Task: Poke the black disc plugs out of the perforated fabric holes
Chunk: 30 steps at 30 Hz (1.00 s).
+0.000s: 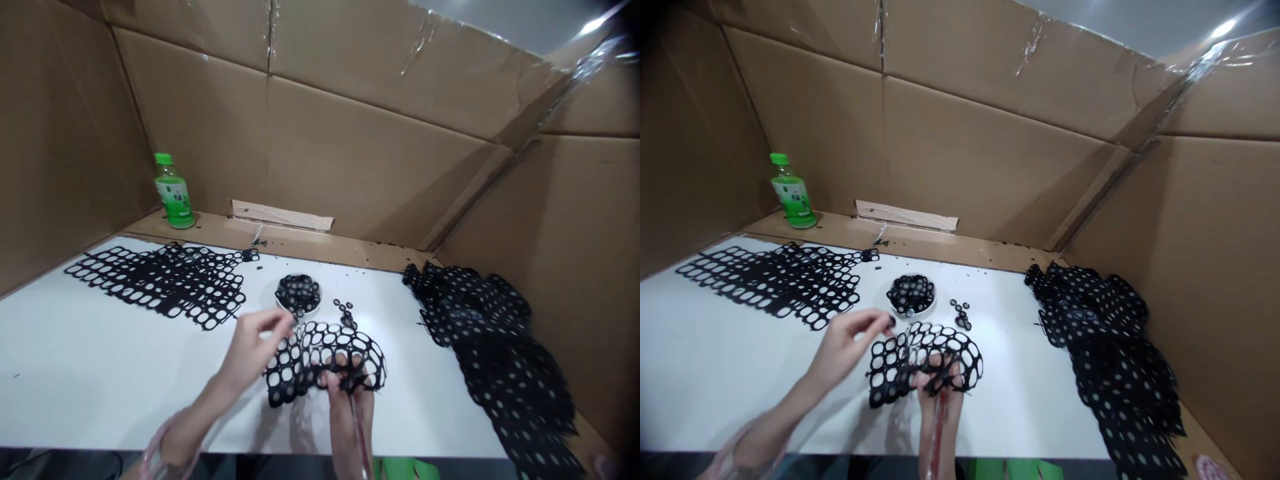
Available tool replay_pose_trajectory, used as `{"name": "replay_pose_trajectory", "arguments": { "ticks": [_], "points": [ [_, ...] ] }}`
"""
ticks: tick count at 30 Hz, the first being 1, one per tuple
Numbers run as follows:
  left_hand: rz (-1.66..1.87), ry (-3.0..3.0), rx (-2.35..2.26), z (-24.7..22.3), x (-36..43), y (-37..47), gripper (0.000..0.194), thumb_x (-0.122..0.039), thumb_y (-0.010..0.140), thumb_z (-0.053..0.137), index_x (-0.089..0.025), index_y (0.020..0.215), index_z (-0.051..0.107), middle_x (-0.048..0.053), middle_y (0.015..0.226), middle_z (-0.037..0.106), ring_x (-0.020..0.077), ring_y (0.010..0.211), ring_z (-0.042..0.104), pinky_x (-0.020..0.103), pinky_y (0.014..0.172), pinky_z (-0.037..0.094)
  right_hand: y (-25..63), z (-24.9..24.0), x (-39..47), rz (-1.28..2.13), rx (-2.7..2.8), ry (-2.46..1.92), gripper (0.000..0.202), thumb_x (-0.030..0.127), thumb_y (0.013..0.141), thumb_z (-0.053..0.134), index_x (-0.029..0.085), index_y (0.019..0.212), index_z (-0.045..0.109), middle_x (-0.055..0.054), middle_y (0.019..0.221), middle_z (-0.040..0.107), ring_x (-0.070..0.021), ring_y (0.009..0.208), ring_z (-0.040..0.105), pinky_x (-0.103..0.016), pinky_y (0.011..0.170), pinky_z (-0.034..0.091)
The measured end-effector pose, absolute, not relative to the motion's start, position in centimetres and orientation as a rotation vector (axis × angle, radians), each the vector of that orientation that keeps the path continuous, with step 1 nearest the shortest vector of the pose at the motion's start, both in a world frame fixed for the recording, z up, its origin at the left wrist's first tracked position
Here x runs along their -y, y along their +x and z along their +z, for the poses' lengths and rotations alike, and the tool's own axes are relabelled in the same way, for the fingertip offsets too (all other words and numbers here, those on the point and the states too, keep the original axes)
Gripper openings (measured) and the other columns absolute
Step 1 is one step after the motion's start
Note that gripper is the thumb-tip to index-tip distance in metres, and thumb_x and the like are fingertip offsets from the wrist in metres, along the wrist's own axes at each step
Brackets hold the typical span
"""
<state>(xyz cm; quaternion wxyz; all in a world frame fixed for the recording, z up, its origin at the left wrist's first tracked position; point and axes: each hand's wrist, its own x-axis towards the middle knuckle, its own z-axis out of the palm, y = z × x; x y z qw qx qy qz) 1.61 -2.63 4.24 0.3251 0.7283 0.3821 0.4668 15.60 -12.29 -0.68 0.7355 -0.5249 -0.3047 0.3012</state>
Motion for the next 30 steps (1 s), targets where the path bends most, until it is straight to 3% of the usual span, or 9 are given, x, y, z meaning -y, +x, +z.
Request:
{"name": "replay_pose_trajectory", "arguments": {
  "ticks": [3,8,15,20,23,25,30],
  "points": [
    [1.389,2.107,-1.078,4.1,-2.1,1.8,0.023,-0.022,0.088,0.048,-0.013,0.075,0.065,0.005,0.072,0.07,0.0163,0.066,0.066,0.024,0.065,0.052,16.1,-0.4,12.7,0.751,0.462,-1.013,0.024,0.024,0.068,0.071,0.024,0.091,0.063,0.004,0.074,0.069,-0.0132,0.058,0.063,-0.03,0.065,0.056],
    [1.222,2.354,-0.926,2.1,-8.2,4.9,0.017,-0.02,0.083,0.054,-0.016,0.08,0.071,0.007,0.086,0.073,0.0196,0.081,0.067,0.031,0.08,0.052,16.6,-0.7,13.0,0.913,0.306,-0.94,0.028,0.023,0.061,0.075,0.022,0.088,0.067,0.001,0.075,0.072,-0.0151,0.063,0.066,-0.026,0.06,0.055],
    [1.184,2.517,-0.861,1.7,-7.3,3.6,0.024,-0.027,0.089,0.049,-0.017,0.095,0.07,0.011,0.105,0.068,0.0226,0.097,0.062,0.038,0.087,0.047,16.9,-0.9,12.7,0.849,0.252,-0.952,0.025,0.023,0.059,0.076,0.021,0.082,0.068,0.002,0.075,0.071,-0.0132,0.057,0.063,-0.028,0.062,0.055],
    [0.973,2.967,-0.417,1.7,-4.0,1.2,0.019,-0.035,0.082,0.064,-0.023,0.095,0.067,0.003,0.097,0.07,0.0186,0.091,0.06,0.033,0.083,0.038,16.5,-0.2,12.4,0.824,0.189,-0.934,0.026,0.019,0.056,0.075,0.023,0.081,0.068,0.003,0.071,0.072,-0.0129,0.058,0.063,-0.025,0.057,0.054],
    [0.949,3.153,-0.307,0.9,-3.7,1.6,0.009,-0.022,0.088,0.056,-0.02,0.09,0.064,0.002,0.093,0.071,0.0151,0.086,0.059,0.03,0.076,0.033,17.0,-0.4,12.5,0.844,0.205,-0.934,0.027,0.019,0.057,0.075,0.024,0.082,0.068,0.003,0.075,0.073,-0.0137,0.06,0.063,-0.027,0.059,0.054],
    [0.988,3.159,-0.321,0.4,-4.0,2.0,0.014,-0.015,0.091,0.05,-0.018,0.085,0.063,0.001,0.089,0.071,0.0138,0.083,0.059,0.03,0.074,0.031,17.3,-0.7,12.7,0.874,0.225,-0.931,0.03,0.017,0.056,0.076,0.025,0.083,0.068,0.003,0.077,0.073,-0.0136,0.059,0.063,-0.027,0.059,0.054],
    [0.997,3.15,-0.31,0.4,-4.6,2.5,0.013,-0.022,0.09,0.053,-0.018,0.084,0.063,0.0,0.086,0.071,0.015,0.082,0.057,0.031,0.072,0.029,17.0,-0.6,12.8,0.752,0.312,-0.952,0.024,0.018,0.061,0.072,0.024,0.084,0.067,0.004,0.07,0.069,-0.0126,0.054,0.059,-0.028,0.058,0.053]
  ]
}}
